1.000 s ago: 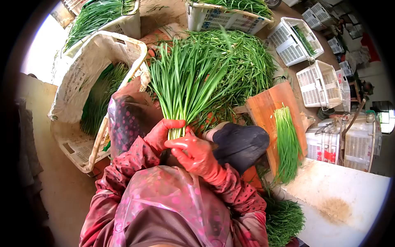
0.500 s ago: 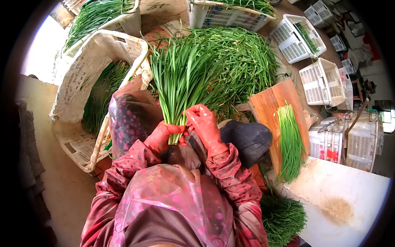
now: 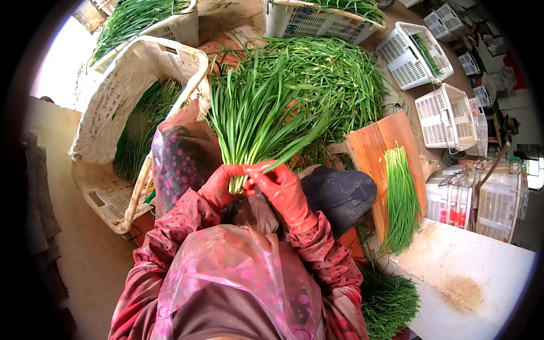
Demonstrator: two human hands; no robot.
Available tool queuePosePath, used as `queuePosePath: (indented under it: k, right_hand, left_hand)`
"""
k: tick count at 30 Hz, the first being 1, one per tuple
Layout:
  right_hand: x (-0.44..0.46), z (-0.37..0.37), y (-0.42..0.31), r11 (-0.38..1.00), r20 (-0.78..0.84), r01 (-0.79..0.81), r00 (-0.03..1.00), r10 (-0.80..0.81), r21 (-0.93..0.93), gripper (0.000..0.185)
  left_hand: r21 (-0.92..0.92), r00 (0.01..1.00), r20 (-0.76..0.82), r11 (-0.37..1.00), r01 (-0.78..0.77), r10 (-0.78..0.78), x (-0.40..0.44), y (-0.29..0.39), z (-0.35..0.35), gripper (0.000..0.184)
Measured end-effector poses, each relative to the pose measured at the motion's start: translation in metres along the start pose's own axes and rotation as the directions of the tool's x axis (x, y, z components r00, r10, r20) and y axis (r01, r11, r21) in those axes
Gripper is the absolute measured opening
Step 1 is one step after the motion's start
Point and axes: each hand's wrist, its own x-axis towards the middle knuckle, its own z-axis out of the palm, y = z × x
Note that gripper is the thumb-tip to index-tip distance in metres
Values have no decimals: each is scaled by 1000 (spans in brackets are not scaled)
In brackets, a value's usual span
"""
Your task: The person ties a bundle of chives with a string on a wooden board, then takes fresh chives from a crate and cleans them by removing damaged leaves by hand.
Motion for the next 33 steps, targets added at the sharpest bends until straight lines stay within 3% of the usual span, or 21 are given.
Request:
queuePosePath:
  k: [1, 3, 4, 5, 7, 9, 10, 11, 13, 14, 16, 17, 19, 20, 25, 27, 29, 33]
  right_hand:
    - [-4, 0, 12, 998, 15, 38, 999, -38, -56, 6]
    - [-17, -3, 25, 966, 259, 134, 963, -75, -219, 5]
    - [-27, 10, -2, 947, 318, -59, 934, 165, -317, 8]
    - [-27, 9, 3, 918, 475, 58, 868, 148, -392, 11]
    - [-21, 16, -3, 937, 514, -143, 805, 297, -318, 13]
    - [-4, 10, 0, 960, 282, -211, 925, 256, -181, 16]
    - [10, 9, 1, 956, 81, -206, 971, 227, -209, 17]
    - [24, 9, -5, 931, -41, -171, 985, 167, -323, 18]
    - [50, 7, 12, 847, -174, -164, 981, 86, -505, 26]
    - [59, 8, 19, 847, -175, -165, 981, 87, -505, 26]
    - [70, 12, 25, 608, -237, -176, 971, -20, -774, 27]
    - [70, 11, 25, 606, -233, -175, 972, -18, -776, 27]
    - [68, 13, 19, 869, -248, -313, 941, 230, -382, 21]
    - [65, 11, 21, 918, -254, -306, 936, 242, -253, 17]
    - [48, 6, 27, 953, -334, -282, 914, 231, -113, 17]
    - [42, 2, 35, 971, -347, -233, 916, 202, -49, 17]
    - [38, 3, 36, 974, -360, -223, 912, 198, -30, 18]
    - [26, 10, 33, 987, -334, -155, 929, 161, 45, 13]
  left_hand:
    - [-107, 1000, 9, 994, 19, -18, 3, -1, -1, 21]
    - [-85, 1000, -17, 996, -27, 25, 9, 0, -7, 21]
    - [-23, 994, -109, 999, -24, 21, 5, 3, -4, 21]
    - [39, 980, -200, 999, -12, 19, 4, 5, -3, 22]
    - [63, 969, -241, 997, -32, 47, 5, 1, -5, 22]
    - [253, 974, -169, 962, -104, 149, 3, -1, -9, 20]
    - [289, 973, -104, 943, -166, 204, -3, 0, 3, 15]
    - [249, 966, -163, 956, -156, 200, -6, 3, 19, 11]
    - [301, 941, -207, 932, -199, 268, -2, -6, 10, 13]
    - [301, 941, -207, 933, -198, 267, 1, -8, 7, 13]
    - [433, 929, -221, 884, -179, 297, 4, -9, 5, 22]
    - [429, 928, -224, 885, -181, 298, 4, -8, 4, 22]
    - [413, 938, -214, 896, -165, 271, 1, -7, 3, 23]
    - [410, 939, -214, 897, -163, 269, 0, -6, 3, 23]
    - [274, 994, -90, 961, -42, 69, -6, 5, 8, 28]
    - [315, 996, -57, 948, -42, 63, -8, 7, 6, 35]
    - [242, 998, 23, 968, -59, 55, -10, 7, 4, 35]
    - [91, 994, 21, 990, -104, 103, -7, 2, 2, 31]
